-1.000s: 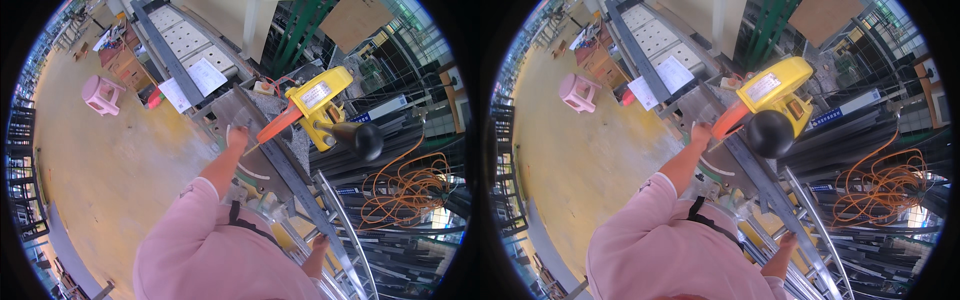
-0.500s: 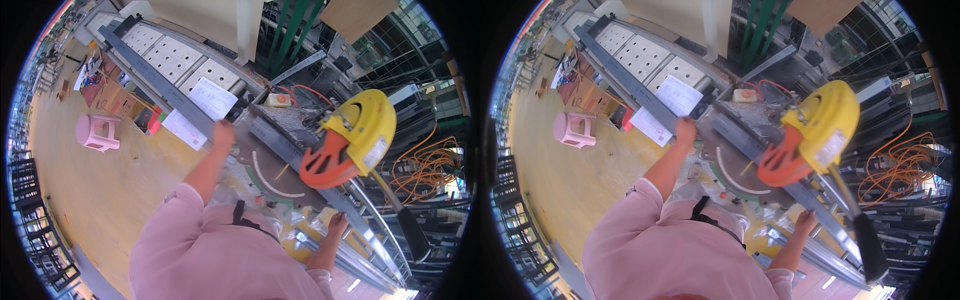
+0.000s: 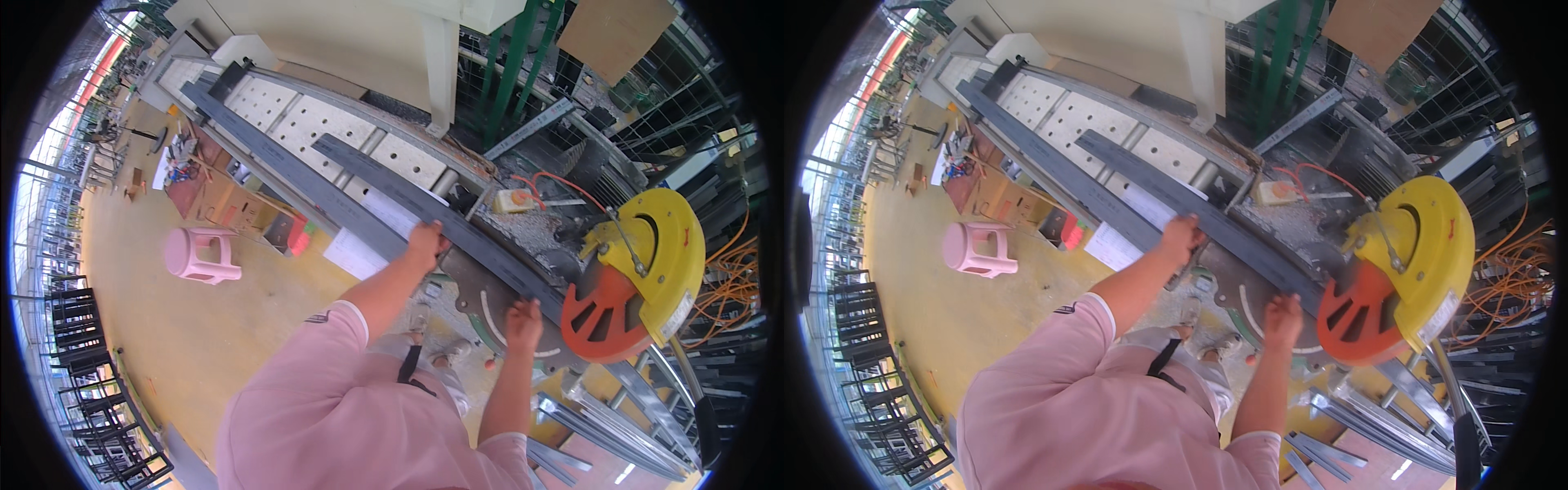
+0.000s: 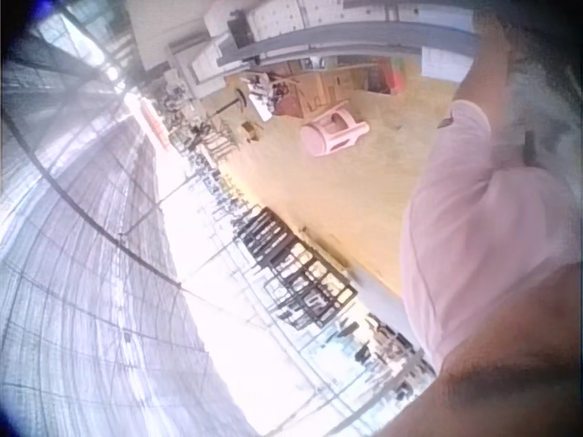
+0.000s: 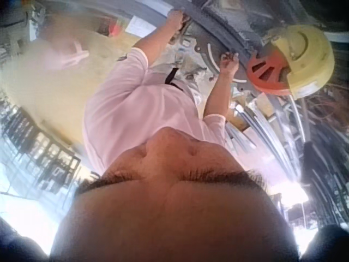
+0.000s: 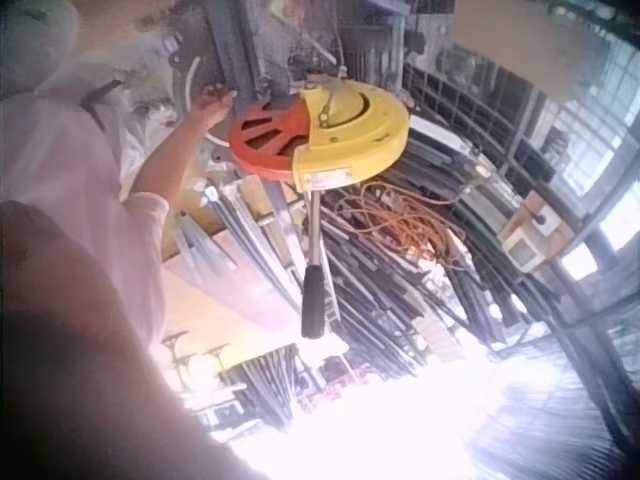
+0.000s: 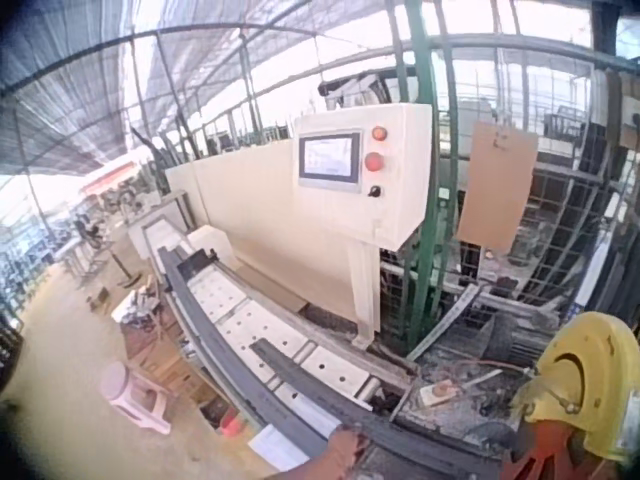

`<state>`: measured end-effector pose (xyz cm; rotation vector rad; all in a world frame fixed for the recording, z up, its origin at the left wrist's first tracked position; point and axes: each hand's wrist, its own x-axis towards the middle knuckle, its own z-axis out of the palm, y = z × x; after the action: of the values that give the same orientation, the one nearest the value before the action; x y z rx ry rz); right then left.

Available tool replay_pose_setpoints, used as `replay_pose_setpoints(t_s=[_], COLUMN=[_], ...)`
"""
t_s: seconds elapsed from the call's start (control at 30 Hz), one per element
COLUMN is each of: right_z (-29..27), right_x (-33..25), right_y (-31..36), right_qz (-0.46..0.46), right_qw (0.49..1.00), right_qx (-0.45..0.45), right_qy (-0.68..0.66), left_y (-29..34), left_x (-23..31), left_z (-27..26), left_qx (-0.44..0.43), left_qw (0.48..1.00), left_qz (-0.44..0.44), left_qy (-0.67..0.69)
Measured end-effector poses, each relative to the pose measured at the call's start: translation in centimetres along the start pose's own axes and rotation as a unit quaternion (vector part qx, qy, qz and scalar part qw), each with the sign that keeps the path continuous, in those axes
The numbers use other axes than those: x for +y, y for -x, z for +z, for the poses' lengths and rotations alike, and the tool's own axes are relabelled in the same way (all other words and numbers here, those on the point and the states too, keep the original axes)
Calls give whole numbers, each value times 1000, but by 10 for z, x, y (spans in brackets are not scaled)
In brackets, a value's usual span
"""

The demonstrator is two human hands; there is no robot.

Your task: The person interacts with a machine control panel, positions long metal profiles onto a conveyor and into a miter saw, operates the saw to cut the profiles, and سپس stacks the finished pieces onto a large metal frame.

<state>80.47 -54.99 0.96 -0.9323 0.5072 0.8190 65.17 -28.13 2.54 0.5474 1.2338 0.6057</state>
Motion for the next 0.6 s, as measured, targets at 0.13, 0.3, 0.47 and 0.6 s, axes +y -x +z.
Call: replay_pose_setpoints(t_s=[0.13, 0.3, 0.47, 0.6], right_z=[-65, -40, 24, -43], right_x=[-56, -15, 25, -33], right_y=[-14, -28, -4, -15], right_qz=[-128, -57, 71, 69], right_qw=[991, 992, 988, 991], right_qx=[38, 85, -20, -22], right_qy=[14, 78, 134, 109], left_y=[-67, -60, -12, 14], left_x=[74, 28, -35, -55], left_z=[-69, -33, 12, 31], left_qx=[124, 128, 65, 31], left_qw=[981, 991, 993, 993], left_qz=[111, 36, -66, -81], left_qy=[103, -18, -72, -74])
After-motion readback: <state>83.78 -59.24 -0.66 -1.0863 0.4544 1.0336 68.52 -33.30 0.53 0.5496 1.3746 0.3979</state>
